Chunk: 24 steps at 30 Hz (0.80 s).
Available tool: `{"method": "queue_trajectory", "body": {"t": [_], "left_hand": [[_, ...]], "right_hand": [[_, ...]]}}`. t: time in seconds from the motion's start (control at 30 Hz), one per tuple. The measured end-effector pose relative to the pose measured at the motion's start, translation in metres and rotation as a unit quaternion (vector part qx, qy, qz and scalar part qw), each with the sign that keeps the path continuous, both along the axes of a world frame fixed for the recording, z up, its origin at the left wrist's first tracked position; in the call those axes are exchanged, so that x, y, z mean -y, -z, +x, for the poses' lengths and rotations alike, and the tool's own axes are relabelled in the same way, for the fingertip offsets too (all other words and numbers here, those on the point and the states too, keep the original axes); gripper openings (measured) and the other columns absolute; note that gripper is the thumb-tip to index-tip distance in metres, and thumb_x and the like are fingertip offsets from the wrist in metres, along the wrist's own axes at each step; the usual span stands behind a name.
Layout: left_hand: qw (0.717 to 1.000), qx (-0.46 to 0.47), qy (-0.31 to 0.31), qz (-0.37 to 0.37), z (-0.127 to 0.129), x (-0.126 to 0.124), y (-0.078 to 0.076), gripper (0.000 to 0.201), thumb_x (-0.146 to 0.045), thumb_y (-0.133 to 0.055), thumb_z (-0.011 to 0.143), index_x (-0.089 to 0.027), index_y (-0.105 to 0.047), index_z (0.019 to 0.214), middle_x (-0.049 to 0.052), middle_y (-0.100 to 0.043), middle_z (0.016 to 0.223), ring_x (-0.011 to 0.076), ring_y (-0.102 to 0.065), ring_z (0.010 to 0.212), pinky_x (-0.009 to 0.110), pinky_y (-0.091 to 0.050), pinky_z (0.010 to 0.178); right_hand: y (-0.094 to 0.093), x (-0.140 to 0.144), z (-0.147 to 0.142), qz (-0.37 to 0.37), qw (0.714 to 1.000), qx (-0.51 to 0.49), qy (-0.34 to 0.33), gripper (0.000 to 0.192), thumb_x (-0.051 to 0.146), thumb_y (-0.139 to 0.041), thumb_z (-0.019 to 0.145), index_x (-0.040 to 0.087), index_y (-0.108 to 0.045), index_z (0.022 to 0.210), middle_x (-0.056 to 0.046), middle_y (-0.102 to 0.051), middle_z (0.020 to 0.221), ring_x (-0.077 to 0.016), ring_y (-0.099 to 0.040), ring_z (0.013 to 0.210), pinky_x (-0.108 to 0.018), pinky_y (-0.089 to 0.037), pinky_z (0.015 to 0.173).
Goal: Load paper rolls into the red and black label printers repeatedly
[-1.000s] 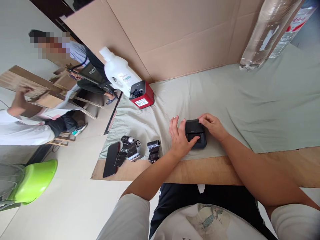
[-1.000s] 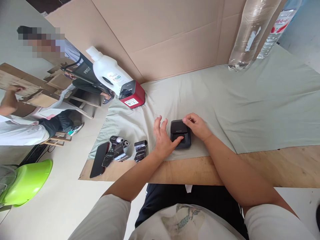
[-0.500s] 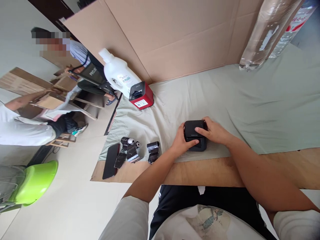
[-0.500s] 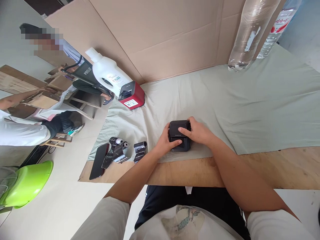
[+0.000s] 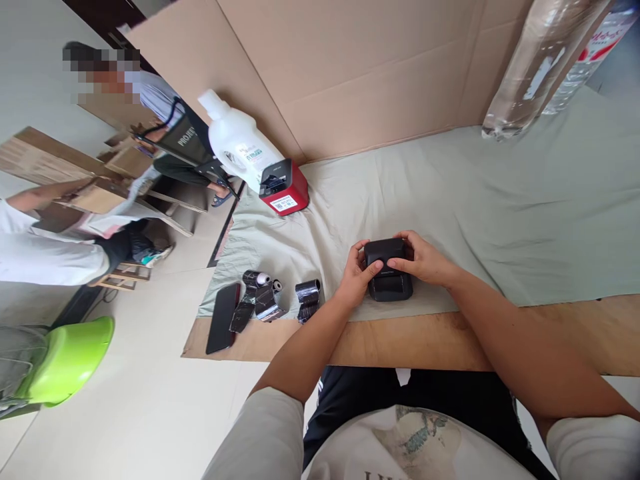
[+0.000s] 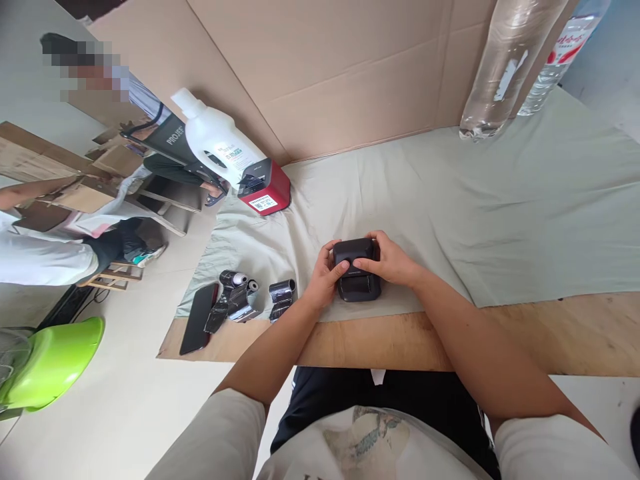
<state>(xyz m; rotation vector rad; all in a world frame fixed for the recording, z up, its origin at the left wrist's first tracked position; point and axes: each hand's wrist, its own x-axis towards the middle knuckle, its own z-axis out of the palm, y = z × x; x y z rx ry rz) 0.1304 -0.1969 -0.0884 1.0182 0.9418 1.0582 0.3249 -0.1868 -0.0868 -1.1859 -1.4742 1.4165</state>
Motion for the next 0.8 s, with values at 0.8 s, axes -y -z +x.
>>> {"method": "queue_trajectory", "body": {"t": [0.8], "left_hand": [[1.0, -0.012, 0.012, -0.013, -0.001, -0.003, 0.011, 0.07, -0.064, -0.069, 0.075, -0.026, -0.041, 0.128, 0.007, -0.058, 0.116, 0.018, -0.065, 0.085, 0.035, -0.054, 0.075]], "right_hand": [[-0.009, -0.04, 0.029, -0.141, 0.973, -0.118, 0.141, 0.059, 0.038, -0.089, 0.062, 0.021, -0.059, 0.111, -0.005, -0.072, 0.089, -0.0212, -0.07, 0.083, -0.037, -0.058, 0.08]]}}
